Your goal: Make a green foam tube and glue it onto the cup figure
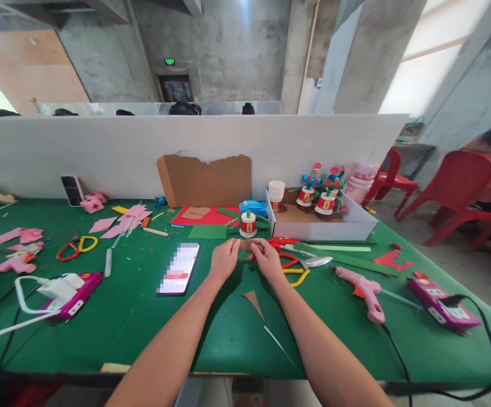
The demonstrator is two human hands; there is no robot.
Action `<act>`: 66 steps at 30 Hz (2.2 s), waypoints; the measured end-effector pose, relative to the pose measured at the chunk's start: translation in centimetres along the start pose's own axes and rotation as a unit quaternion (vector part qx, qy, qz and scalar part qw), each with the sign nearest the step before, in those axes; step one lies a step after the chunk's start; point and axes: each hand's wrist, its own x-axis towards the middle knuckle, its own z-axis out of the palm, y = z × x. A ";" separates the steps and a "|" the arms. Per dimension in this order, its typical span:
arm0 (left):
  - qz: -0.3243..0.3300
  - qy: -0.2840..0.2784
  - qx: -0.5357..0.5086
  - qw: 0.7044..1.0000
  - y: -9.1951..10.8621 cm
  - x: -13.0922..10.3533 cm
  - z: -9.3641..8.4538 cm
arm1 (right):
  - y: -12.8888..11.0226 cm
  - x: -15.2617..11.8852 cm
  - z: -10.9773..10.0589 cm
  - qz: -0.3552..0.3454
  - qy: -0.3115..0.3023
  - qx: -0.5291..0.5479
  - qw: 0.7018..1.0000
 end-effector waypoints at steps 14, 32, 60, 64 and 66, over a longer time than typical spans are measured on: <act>-0.101 0.009 -0.326 0.940 -0.8 0.9 0.1 | -0.5 -0.3 0.6 0.066 -0.016 0.108 0.992; -0.113 -0.246 -0.392 0.879 -0.3 0.3 -0.3 | -0.4 0.2 -0.5 0.128 0.056 0.207 0.968; 0.049 -0.126 -0.048 0.990 -0.6 0.2 0.1 | -0.1 -0.1 0.2 0.137 -0.008 0.125 0.983; 0.063 -0.138 -0.044 0.987 -0.2 0.0 0.0 | 0.0 -0.1 0.2 0.122 0.007 0.089 0.989; 0.091 -0.148 -0.029 0.984 0.0 -0.2 -0.1 | 0.0 -0.2 0.2 0.119 0.022 0.066 0.991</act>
